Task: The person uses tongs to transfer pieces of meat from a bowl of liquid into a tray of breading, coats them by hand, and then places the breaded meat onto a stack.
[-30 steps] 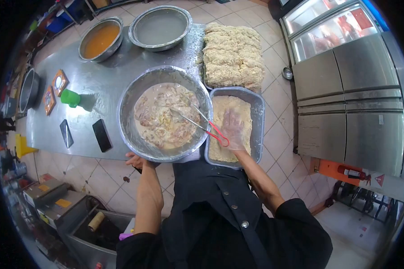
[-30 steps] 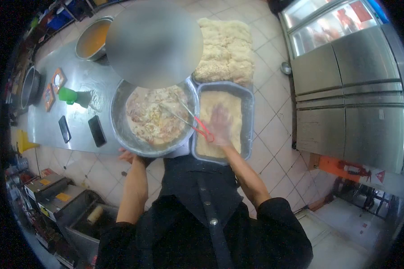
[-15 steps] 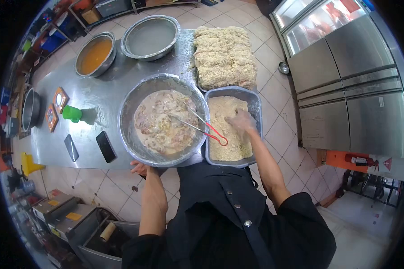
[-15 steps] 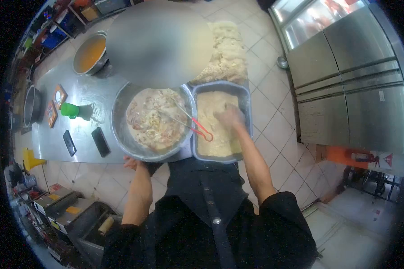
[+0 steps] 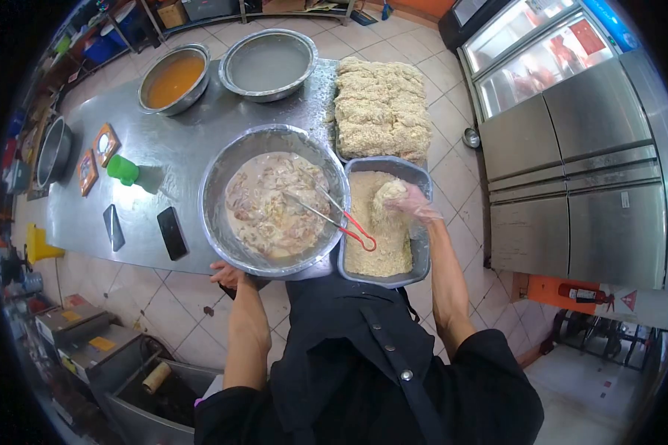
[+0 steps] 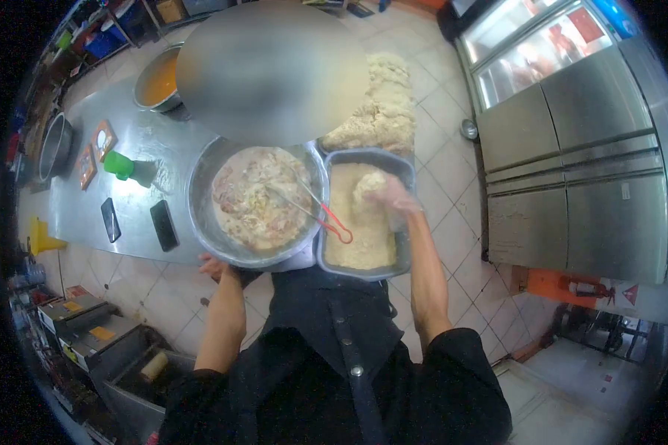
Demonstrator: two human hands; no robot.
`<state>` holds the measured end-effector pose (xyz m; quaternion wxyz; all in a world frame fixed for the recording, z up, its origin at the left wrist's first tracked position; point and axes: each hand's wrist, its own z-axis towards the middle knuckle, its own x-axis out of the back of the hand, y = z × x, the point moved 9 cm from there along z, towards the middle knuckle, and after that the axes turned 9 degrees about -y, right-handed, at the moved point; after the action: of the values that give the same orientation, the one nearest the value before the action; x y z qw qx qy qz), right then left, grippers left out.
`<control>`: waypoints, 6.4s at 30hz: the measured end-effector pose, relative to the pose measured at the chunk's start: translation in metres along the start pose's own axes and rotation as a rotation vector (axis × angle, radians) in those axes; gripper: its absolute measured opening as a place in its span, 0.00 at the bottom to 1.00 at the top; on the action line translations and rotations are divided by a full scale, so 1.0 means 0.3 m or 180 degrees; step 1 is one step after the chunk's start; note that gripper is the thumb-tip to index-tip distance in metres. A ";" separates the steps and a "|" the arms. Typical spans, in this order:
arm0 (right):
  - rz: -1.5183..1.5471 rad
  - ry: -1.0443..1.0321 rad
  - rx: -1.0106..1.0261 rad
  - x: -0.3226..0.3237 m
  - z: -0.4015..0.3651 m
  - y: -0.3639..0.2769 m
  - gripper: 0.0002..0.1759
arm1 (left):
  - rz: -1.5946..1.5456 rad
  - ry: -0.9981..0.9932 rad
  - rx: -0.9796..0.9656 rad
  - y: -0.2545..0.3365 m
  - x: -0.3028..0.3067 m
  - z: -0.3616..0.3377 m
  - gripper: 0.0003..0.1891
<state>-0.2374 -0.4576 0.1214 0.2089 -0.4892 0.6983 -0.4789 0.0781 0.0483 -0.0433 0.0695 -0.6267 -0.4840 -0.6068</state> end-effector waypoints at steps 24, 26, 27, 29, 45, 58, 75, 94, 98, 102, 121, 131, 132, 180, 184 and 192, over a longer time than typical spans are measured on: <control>-0.2741 -0.0875 -0.0793 -0.072 -0.122 0.004 0.35 | 0.0005 0.0110 0.0217 -0.031 -0.024 0.004 0.30; -0.2480 -0.0214 -0.0393 -0.030 -0.167 -0.145 0.37 | 0.0033 0.0160 0.0222 -0.033 -0.019 0.013 0.30; -0.2480 -0.0220 -0.0403 -0.032 -0.183 -0.203 0.37 | 0.0034 0.0166 0.0227 -0.033 -0.018 0.011 0.30; -0.2740 -0.0031 -0.0550 -0.011 -0.198 -0.297 0.33 | 0.0057 0.0186 0.0223 -0.035 -0.017 0.016 0.30; -0.0642 0.0252 -0.0317 0.265 -0.063 -0.510 0.24 | 0.0110 0.0240 0.0089 -0.018 -0.001 0.009 0.29; -0.0701 0.1346 0.0102 0.743 0.216 -0.775 0.24 | 0.0117 0.0304 0.0184 -0.021 0.000 0.022 0.29; -0.6918 0.2057 -0.0550 0.554 0.792 -0.239 0.34 | 0.0097 0.0441 0.0186 -0.010 0.026 0.015 0.28; -0.4049 0.0053 0.1235 -0.473 0.066 -0.618 0.20 | 0.0018 0.0421 -0.0003 0.025 0.006 -0.023 0.27; -0.3528 0.0439 0.0421 -0.570 0.076 -0.400 0.14 | 0.0014 0.0560 -0.0008 0.016 0.009 -0.017 0.27; -0.4140 0.0357 0.0890 -0.590 0.109 -0.336 0.10 | 0.0026 0.0689 0.0061 -0.015 0.027 -0.012 0.27; -0.5728 -0.1055 0.0862 -0.723 0.245 -0.603 0.12 | -0.0369 -0.0093 0.0196 0.091 0.129 -0.114 0.29; -0.4619 -0.1928 0.0632 -0.505 0.341 -0.722 0.22 | -0.0369 -0.0335 0.0267 0.109 0.143 -0.125 0.29; -0.4618 -0.1920 0.0640 -0.495 0.347 -0.738 0.22 | -0.0321 -0.0407 0.0343 0.105 0.135 -0.126 0.30; -0.6139 -0.1279 0.0984 -0.765 0.242 -0.784 0.11 | -0.0499 -0.0305 0.0255 0.070 0.093 -0.096 0.30; -0.5617 -0.0980 0.1007 -0.753 0.217 -0.794 0.12 | -0.0287 -0.0276 0.0233 0.077 0.103 -0.106 0.30; -0.5152 -0.1071 0.0705 -0.785 0.446 -0.592 0.14 | -0.0435 -0.0297 0.0168 0.079 0.105 -0.105 0.30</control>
<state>0.0523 -0.3227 0.1740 -0.0514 -0.8816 0.0393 -0.4675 0.0663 0.0313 0.0027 0.0218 -0.6177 -0.5441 -0.5673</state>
